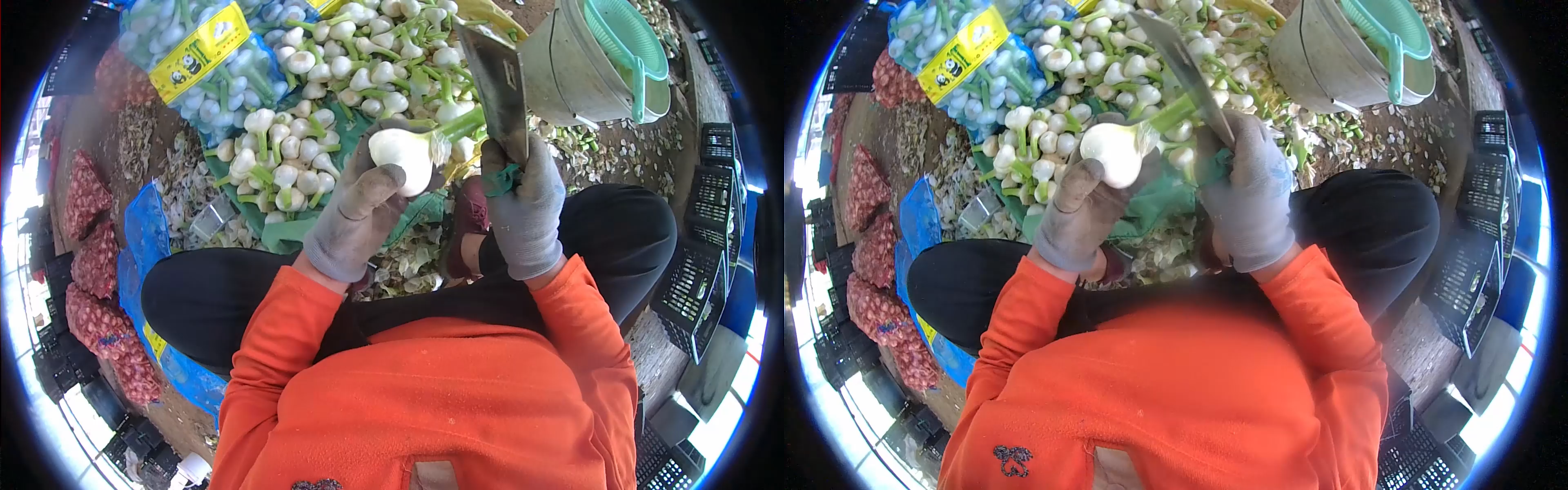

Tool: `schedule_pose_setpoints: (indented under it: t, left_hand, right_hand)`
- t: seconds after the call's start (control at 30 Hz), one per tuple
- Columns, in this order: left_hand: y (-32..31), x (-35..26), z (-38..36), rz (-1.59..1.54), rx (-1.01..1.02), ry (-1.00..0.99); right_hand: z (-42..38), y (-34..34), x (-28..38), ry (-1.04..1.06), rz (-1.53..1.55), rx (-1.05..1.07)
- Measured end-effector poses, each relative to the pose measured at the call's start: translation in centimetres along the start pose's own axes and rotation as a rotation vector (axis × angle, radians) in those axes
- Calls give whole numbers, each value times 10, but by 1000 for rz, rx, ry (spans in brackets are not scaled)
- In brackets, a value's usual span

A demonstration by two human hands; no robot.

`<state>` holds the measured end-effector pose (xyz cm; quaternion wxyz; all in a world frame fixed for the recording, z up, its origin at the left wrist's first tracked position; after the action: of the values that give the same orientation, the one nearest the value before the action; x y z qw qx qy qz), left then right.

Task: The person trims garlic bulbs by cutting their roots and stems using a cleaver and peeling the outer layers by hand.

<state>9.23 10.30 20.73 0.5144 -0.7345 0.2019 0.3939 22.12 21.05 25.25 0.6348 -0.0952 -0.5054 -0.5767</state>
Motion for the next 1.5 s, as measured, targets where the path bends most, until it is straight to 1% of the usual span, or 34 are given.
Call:
schedule_pose_setpoints:
  t: [0.1, 0.13, 0.17, 0.2, 0.23, 0.27, 0.33, 0.37, 0.4, 0.43, 0.47, 0.5, 0.53, 0.57, 0.63, 0.67, 0.77, 0.83, 0.87, 0.97, 1.0, 1.1, 1.13, 1.23, 1.27, 1.37, 1.4, 1.47, 1.5]
  left_hand:
    - [-1, 8, 5, -7, 40, 71]
    - [-1, 7, 6, -38, 2, 24]
    - [-3, 3, 6, -99, 63, 3]
    - [-3, -4, 5, -159, 126, -21]
    - [-4, -13, 7, -215, 190, -51]
    - [-3, -24, 6, -126, 156, -110]
    - [23, -27, 12, -67, 12, -90]
    - [41, -24, 15, -44, -65, -76]
    - [61, -14, 18, -55, -146, -63]
    - [80, -4, 19, -48, -190, -34]
    - [88, 5, 19, -141, -211, 24]
    - [95, 13, 20, -232, -232, 77]
    - [108, 24, 21, -249, -248, 110]
    - [123, 33, 20, -180, -305, 132]
    - [150, 46, 19, -47, -414, 169]
    - [163, 52, 16, 27, -476, 216]
    - [200, 65, 16, 765, -501, 316]
    - [208, 75, 25, 1316, -368, 334]
    - [209, 81, 30, 1587, -284, 332]
    - [204, 94, 41, 1996, -211, 465]
    - [202, 94, 43, 2108, -203, 539]
    - [177, 99, 66, 2208, -52, 330]
    - [160, 106, 75, 2215, 21, 217]
    - [138, 133, 99, 2085, 117, 298]
    - [147, 151, 107, 2102, 178, 360]
    - [158, 169, 120, 2154, 170, 330]
    - [150, 159, 117, 2115, 179, 387]
    - [146, 144, 101, 2007, 67, 390]
    - [149, 133, 97, 1963, 11, 387]
  right_hand:
    - [1, -2, -9, -7, -6, 8]
    - [-1, -4, -13, -21, -23, 22]
    - [-5, -6, -17, -38, -40, 35]
    - [-9, -14, -23, -86, -50, 146]
    - [-24, -30, -54, -172, -2, 274]
    - [-43, -38, -89, -502, 189, 317]
    - [-51, -48, -94, -840, 455, 261]
    - [-43, -37, -84, -857, 524, 155]
    - [-31, -28, -71, -966, 668, 111]
    - [-14, -14, -57, -729, 488, 171]
    - [-10, -5, -65, -851, 563, 40]
    - [-4, 3, -62, -828, 619, 12]
    - [1, 10, -59, -803, 675, -14]
    - [7, 16, -48, -811, 598, 36]
    - [7, 16, -57, -787, 667, -19]
    - [6, 13, -56, -802, 669, -2]
    - [6, 13, -56, -836, 690, 18]
    - [6, 17, -57, -822, 719, 31]
    - [8, 18, -53, -821, 716, -3]
    - [8, 21, -58, -814, 702, -14]
    - [7, 21, -60, -822, 704, -15]
    - [6, 16, -65, -851, 718, -9]
    - [6, 14, -67, -860, 727, -12]
    - [8, 12, -67, -873, 706, -5]
    - [8, 11, -66, -877, 692, 4]
    - [5, 9, -63, -898, 662, 14]
    - [2, 8, -66, -909, 649, 4]
    - [-2, 5, -73, -920, 638, -16]
    - [-1, 4, -72, -952, 626, 19]
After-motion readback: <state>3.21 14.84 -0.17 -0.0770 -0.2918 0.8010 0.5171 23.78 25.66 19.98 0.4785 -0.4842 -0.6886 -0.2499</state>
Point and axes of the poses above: each hand's wrist, its own z-axis towards the middle knuckle, its own y-axis out of the back of the hand, x = y × z, the point moved 7 cm from there along z, towards the middle knuckle, and after that the axes turned 10 degrees about z, right-handed, at the moved point
